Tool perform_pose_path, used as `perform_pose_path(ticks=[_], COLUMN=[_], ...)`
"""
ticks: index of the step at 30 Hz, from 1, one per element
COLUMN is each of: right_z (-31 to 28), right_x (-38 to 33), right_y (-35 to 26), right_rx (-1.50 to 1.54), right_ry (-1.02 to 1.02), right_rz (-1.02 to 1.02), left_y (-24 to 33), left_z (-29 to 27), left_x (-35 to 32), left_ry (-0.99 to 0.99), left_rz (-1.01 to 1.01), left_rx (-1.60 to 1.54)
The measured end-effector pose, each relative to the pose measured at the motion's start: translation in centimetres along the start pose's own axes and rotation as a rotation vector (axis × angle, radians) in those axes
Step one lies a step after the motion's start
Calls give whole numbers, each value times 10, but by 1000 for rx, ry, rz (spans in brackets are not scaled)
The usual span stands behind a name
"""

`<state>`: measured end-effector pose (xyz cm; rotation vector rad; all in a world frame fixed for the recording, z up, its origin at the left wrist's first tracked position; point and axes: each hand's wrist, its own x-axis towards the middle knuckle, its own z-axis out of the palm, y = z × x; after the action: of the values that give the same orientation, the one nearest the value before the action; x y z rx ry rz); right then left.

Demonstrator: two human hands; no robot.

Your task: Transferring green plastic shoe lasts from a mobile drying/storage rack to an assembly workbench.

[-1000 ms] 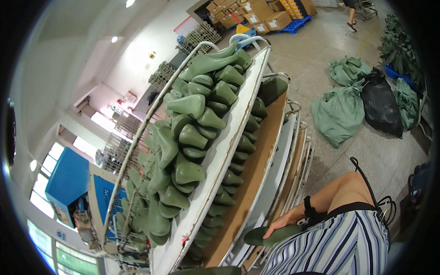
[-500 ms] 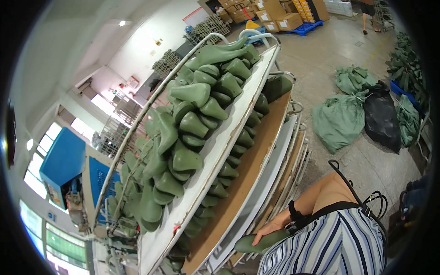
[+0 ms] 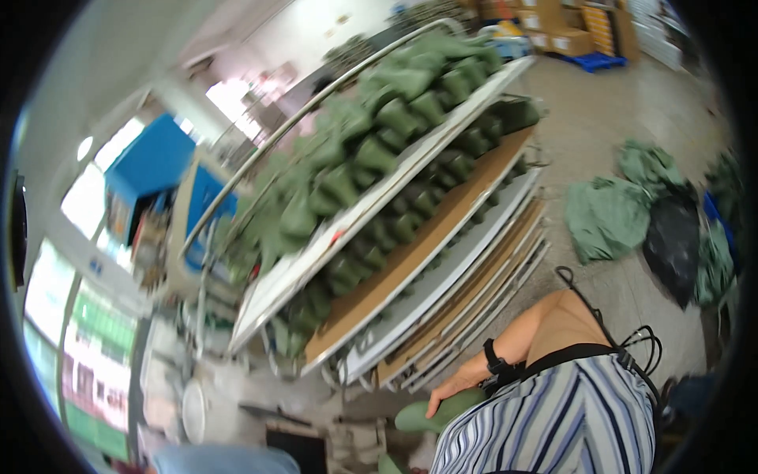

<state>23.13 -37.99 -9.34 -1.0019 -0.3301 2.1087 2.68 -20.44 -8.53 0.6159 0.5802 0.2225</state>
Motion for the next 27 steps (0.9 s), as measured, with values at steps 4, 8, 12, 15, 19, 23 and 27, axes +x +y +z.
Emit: perform_pose_path(ticks=[4, 8, 12, 15, 19, 23, 27], right_z=[18, 71, 147, 184, 225, 277, 333], right_x=[39, 93, 155, 211, 235, 297, 336], right_y=[-2, 4, 1, -5, 28, 54, 94], right_rx=[-121, -222, -281, -325, -512, -620, -693], right_ry=[34, 15, -130, -236, -280, -403, -563], right_rz=[157, 191, 231, 403, 613, 835, 984], left_y=[-59, -49, -48, -71, -107, -132, -177], left_z=[-54, -56, -73, -112, -97, -99, -116], left_x=[-127, -193, -250, -259, -313, -347, -385], left_ry=[201, 406, 606, 631, 798, 1202, 1548], left_rz=[212, 168, 418, 611, 709, 793, 770], left_rx=[-312, -469, -546, -692, -778, -798, -711])
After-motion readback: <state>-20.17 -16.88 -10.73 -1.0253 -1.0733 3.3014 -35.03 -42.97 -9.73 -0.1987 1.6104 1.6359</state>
